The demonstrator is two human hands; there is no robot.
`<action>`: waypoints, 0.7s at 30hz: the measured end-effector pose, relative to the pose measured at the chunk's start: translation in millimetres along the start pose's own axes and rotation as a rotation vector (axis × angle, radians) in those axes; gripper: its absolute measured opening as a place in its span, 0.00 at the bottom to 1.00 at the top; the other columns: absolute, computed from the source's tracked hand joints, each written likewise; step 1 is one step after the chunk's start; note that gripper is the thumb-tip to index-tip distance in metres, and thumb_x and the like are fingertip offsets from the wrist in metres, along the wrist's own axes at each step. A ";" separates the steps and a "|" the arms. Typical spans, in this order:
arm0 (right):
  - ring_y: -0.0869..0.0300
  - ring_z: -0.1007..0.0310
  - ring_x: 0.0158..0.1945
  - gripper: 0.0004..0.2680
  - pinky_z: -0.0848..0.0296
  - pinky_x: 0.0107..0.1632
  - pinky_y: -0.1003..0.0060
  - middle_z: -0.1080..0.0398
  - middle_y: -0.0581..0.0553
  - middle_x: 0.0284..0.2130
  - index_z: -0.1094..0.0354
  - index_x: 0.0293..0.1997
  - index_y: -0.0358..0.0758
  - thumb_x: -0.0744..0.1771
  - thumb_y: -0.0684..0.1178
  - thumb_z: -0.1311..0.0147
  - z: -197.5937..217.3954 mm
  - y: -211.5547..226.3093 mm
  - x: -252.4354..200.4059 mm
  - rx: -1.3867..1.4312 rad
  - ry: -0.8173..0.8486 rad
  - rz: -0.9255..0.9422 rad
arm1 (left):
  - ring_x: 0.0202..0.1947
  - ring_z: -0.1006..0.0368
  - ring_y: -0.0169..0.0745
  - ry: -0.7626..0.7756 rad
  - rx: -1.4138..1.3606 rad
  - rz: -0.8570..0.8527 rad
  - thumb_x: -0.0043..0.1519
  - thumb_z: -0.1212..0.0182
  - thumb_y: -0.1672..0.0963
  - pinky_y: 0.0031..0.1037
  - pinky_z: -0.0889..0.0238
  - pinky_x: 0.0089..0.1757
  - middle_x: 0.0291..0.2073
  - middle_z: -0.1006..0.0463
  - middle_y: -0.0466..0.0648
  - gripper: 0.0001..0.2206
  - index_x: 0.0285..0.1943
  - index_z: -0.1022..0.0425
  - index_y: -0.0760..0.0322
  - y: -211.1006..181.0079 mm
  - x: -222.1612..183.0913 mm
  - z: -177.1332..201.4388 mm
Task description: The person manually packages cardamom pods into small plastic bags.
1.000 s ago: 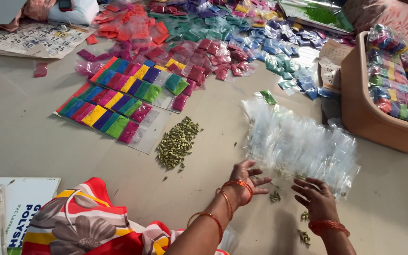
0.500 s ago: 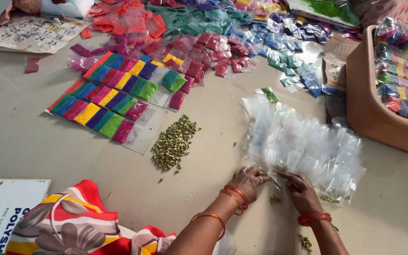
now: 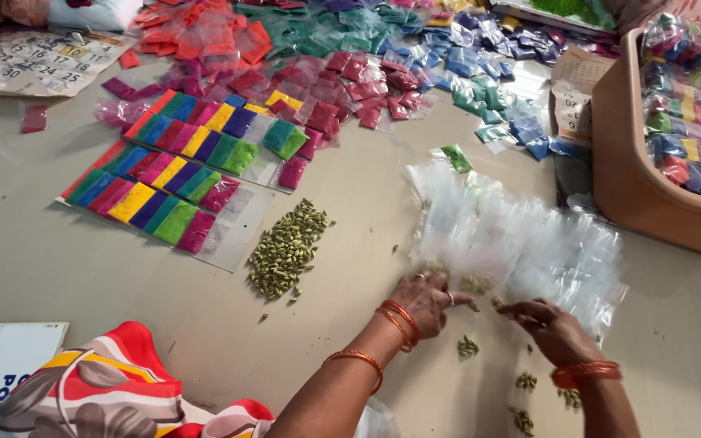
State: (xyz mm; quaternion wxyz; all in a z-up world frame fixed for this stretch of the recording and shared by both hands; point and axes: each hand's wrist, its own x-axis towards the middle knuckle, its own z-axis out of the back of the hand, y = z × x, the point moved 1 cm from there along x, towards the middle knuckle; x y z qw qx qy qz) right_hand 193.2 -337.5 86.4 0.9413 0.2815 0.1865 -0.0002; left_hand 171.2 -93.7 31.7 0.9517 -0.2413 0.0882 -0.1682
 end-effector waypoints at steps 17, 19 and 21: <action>0.56 0.27 0.59 0.19 0.25 0.58 0.57 0.27 0.55 0.57 0.23 0.55 0.62 0.66 0.36 0.52 -17.9 -75.0 52.2 -0.454 -0.154 -0.006 | 0.66 0.38 0.58 0.192 0.431 -0.055 0.62 0.52 0.37 0.68 0.48 0.58 0.75 0.49 0.45 0.30 0.75 0.56 0.16 -1.6 45.7 -13.7; 0.55 0.26 0.55 0.18 0.24 0.56 0.57 0.26 0.54 0.55 0.22 0.52 0.61 0.65 0.36 0.50 -13.9 -66.0 45.0 -0.398 -0.190 0.022 | 0.66 0.37 0.59 0.255 0.388 -0.032 0.64 0.51 0.38 0.65 0.47 0.59 0.76 0.51 0.46 0.30 0.76 0.56 0.16 -6.6 40.0 0.8; 0.55 0.24 0.53 0.18 0.24 0.56 0.58 0.25 0.53 0.55 0.20 0.50 0.60 0.66 0.35 0.51 -10.2 -64.2 41.5 -0.336 -0.200 0.014 | 0.66 0.37 0.55 0.208 0.309 -0.041 0.64 0.49 0.40 0.62 0.45 0.60 0.73 0.46 0.46 0.28 0.74 0.49 0.17 1.0 40.4 -9.3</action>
